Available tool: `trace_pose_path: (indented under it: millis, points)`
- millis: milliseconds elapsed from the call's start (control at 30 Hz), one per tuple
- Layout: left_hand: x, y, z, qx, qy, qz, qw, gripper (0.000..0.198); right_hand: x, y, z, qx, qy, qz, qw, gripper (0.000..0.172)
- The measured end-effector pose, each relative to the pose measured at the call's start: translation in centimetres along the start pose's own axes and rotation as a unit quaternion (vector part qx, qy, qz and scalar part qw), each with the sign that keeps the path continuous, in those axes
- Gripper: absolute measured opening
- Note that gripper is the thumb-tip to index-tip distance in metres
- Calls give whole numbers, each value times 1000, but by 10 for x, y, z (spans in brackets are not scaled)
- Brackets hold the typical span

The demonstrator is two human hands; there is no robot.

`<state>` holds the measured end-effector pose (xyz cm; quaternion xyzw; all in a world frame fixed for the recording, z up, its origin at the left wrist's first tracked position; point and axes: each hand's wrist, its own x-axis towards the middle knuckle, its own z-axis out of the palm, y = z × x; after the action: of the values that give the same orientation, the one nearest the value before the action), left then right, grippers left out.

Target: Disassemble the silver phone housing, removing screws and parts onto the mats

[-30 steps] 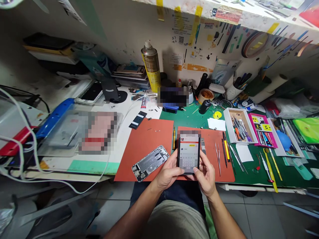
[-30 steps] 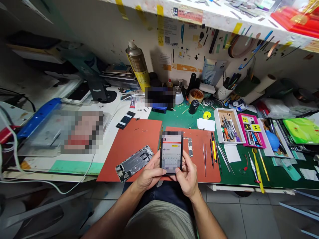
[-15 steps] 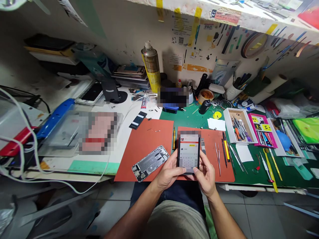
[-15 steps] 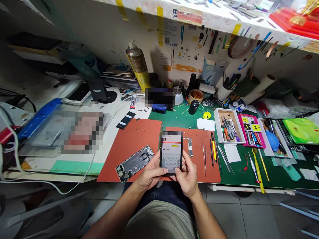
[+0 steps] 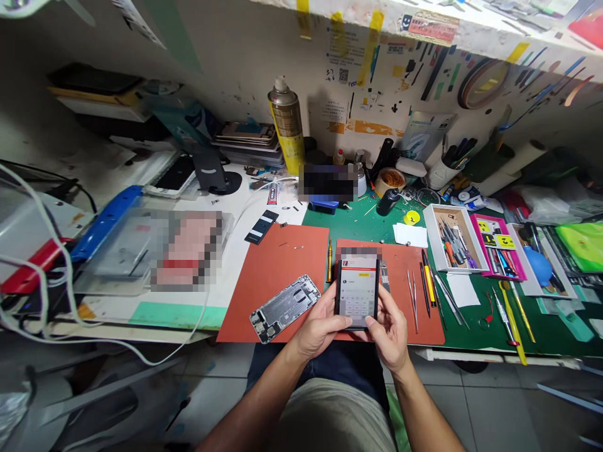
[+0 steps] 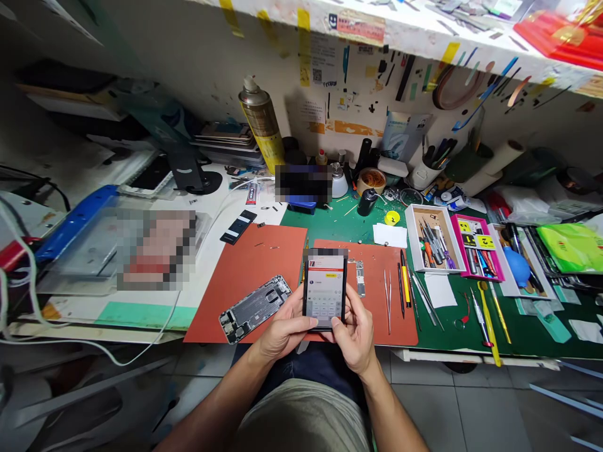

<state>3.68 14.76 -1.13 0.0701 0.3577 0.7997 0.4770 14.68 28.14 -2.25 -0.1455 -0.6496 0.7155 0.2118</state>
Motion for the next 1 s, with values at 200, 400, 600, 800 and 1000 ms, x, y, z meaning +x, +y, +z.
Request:
trace_pose_path:
  millis: [200, 400, 600, 800, 1000]
  points:
    - [0, 2, 2, 4, -2, 2, 1000, 66, 2, -2, 0, 22, -6, -11, 1000, 61]
    - [0, 4, 4, 7, -4, 3, 1000, 64, 2, -3, 0, 26, -9, -11, 1000, 60]
    - [-1, 3, 4, 6, -4, 1, 1000, 66, 1, -2, 1, 26, -4, -9, 1000, 61]
    - [0, 2, 2, 9, -5, 2, 1000, 66, 0, -2, 1, 22, -2, 0, 1000, 63]
    - [0, 4, 3, 7, -4, 2, 1000, 64, -3, 2, -1, 9, 14, 13, 1000, 67]
